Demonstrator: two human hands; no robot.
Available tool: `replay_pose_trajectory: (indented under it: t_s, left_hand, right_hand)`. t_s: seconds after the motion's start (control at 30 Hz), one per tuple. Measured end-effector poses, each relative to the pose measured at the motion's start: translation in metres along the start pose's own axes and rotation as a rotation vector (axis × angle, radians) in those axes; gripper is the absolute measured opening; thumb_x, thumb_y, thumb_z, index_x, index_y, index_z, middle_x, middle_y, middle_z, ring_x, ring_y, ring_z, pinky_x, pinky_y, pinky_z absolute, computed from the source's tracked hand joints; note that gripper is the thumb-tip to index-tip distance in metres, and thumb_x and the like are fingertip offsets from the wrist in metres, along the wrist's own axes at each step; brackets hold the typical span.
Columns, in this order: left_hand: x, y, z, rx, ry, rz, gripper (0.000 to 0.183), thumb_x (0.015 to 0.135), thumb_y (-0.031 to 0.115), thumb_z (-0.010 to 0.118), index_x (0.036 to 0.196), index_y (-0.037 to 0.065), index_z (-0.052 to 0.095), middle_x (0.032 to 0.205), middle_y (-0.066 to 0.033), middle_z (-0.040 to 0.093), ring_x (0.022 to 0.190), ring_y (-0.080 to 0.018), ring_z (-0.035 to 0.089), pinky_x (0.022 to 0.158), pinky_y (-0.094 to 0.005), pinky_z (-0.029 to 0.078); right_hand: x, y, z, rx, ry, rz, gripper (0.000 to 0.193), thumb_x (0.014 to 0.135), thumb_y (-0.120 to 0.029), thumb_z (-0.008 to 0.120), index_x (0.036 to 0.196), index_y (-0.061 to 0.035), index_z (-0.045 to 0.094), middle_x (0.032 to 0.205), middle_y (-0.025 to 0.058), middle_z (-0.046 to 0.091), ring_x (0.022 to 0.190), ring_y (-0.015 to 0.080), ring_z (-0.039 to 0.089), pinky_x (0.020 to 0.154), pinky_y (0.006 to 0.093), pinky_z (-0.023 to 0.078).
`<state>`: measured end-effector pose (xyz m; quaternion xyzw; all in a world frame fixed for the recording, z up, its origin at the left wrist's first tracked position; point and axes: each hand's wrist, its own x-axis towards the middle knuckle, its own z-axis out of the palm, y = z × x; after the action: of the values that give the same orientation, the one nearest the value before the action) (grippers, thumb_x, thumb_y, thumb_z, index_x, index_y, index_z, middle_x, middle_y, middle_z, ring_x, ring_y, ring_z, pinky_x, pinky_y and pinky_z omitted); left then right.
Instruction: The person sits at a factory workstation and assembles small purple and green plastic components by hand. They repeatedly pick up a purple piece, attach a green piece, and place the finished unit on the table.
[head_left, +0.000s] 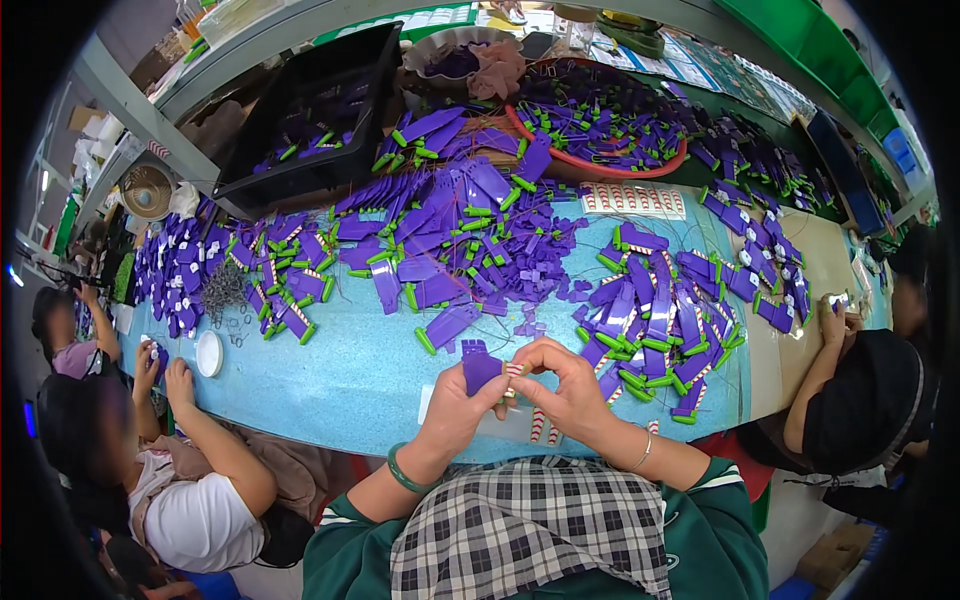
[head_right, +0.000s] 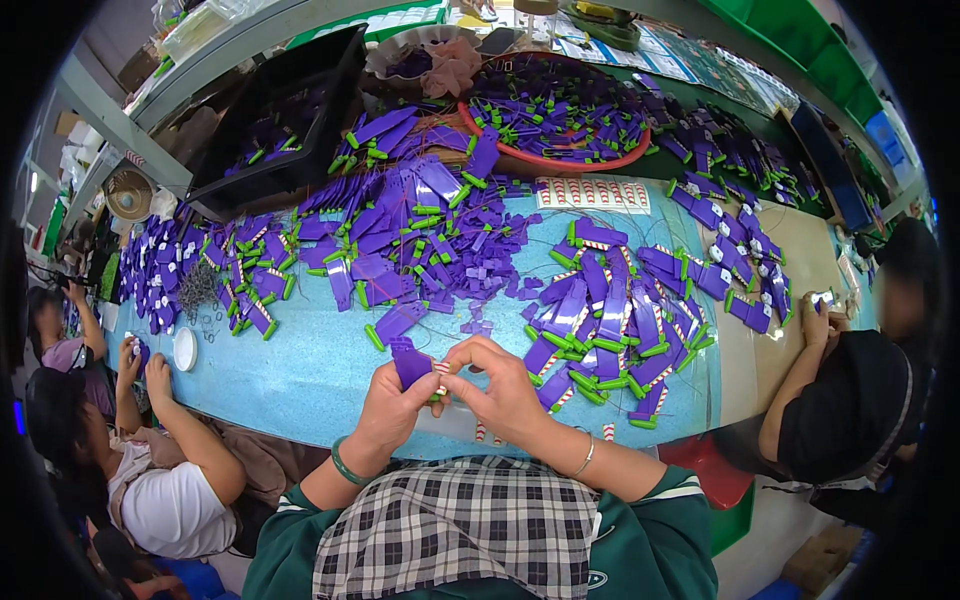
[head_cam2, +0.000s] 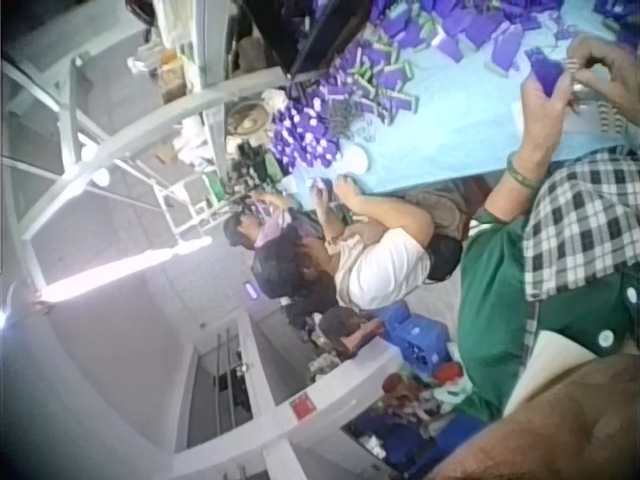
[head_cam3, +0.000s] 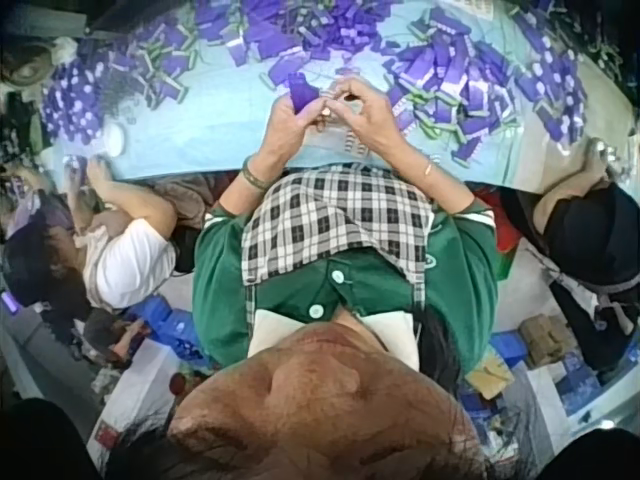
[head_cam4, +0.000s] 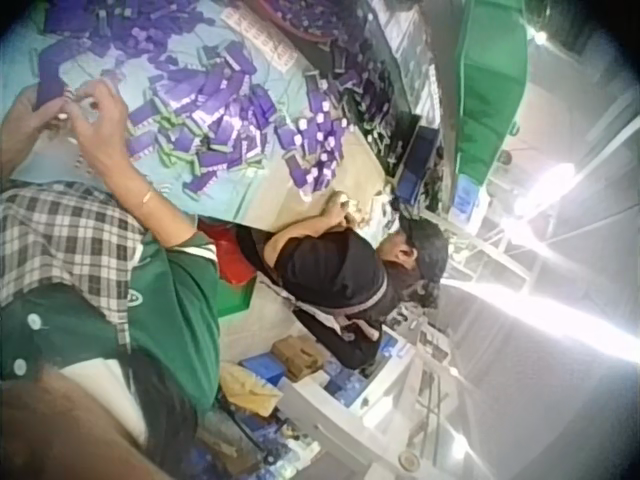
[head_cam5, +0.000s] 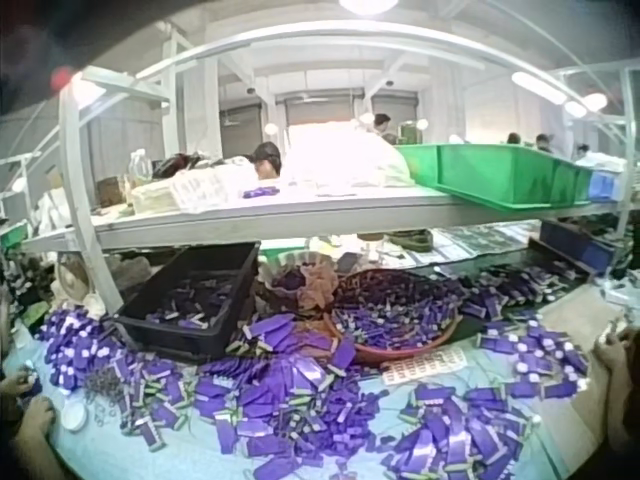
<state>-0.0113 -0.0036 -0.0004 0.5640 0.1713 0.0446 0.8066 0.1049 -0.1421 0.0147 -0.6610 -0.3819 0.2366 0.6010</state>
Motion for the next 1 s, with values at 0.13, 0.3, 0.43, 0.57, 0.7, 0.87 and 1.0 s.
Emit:
replay_pose_trajectory:
  t_s: [0.13,0.3,0.43,0.57,0.7,0.87,1.0]
  left_hand:
    - [0.001,0.008,0.009,-0.286,-0.011,-0.034,0.031,0.097,0.012,0.044,0.127,0.005,0.040,0.113,-0.0109,0.056,0.090,-0.0158,0.060,0.069,-0.0333,0.055]
    - [0.000,0.005,0.009,-0.447,-0.076,-0.103,0.037,0.097,0.008,0.043,0.133,0.007,0.035,0.122,-0.0092,0.052,0.108,-0.0198,0.058,0.085,-0.0406,0.057]
    - [0.001,0.005,0.009,-0.454,-0.094,-0.123,0.041,0.095,0.007,0.042,0.135,0.007,0.033,0.124,-0.0101,0.051,0.110,-0.0205,0.057,0.088,-0.0421,0.056]
    - [0.001,0.005,0.009,-0.449,-0.091,-0.136,0.043,0.094,0.005,0.042,0.136,0.007,0.032,0.126,-0.0107,0.050,0.111,-0.0215,0.057,0.088,-0.0423,0.055]
    - [0.002,0.005,0.009,-0.461,-0.097,-0.142,0.046,0.092,0.004,0.043,0.136,0.008,0.032,0.126,-0.0110,0.050,0.112,-0.0218,0.056,0.089,-0.0413,0.055]
    - [0.001,0.004,0.010,-0.449,-0.107,-0.122,0.049,0.088,0.000,0.046,0.135,0.007,0.033,0.125,-0.0110,0.051,0.111,-0.0216,0.057,0.088,-0.0396,0.055]
    - [0.000,0.004,0.013,-0.240,-0.094,-0.060,0.044,0.089,-0.002,0.049,0.130,0.006,0.037,0.121,-0.0099,0.052,0.109,-0.0198,0.057,0.086,-0.0373,0.057]
  right_hand:
    - [-0.002,0.010,-0.002,0.133,0.039,0.050,0.014,0.083,-0.010,0.068,0.088,-0.0014,0.059,0.088,0.0054,0.061,0.082,0.0142,0.059,0.074,0.0291,0.047]
    - [-0.003,0.015,0.001,0.230,-0.006,0.170,0.013,0.084,-0.007,0.067,0.090,-0.0008,0.057,0.082,0.0022,0.060,0.077,0.0090,0.057,0.074,0.0256,0.048]
    - [-0.001,0.013,0.002,0.313,0.004,0.205,0.013,0.083,-0.007,0.068,0.089,-0.0009,0.057,0.081,0.0021,0.060,0.076,0.0089,0.057,0.072,0.0247,0.048]
    - [-0.003,0.016,0.002,0.237,-0.005,0.192,0.014,0.083,-0.007,0.068,0.089,-0.0006,0.057,0.079,0.0020,0.060,0.075,0.0088,0.057,0.071,0.0246,0.048]
    - [-0.003,0.016,0.002,0.184,0.012,0.160,0.015,0.083,-0.008,0.069,0.088,-0.0001,0.057,0.078,0.0024,0.061,0.074,0.0095,0.057,0.070,0.0252,0.048]
    - [-0.004,0.015,0.002,0.124,0.009,0.141,0.013,0.083,-0.005,0.068,0.088,-0.0004,0.057,0.081,0.0022,0.059,0.077,0.0088,0.056,0.072,0.0253,0.047]
    - [-0.006,0.017,0.001,0.077,0.007,0.122,0.012,0.084,-0.004,0.067,0.088,-0.0010,0.056,0.082,0.0015,0.058,0.077,0.0075,0.054,0.072,0.0250,0.047]
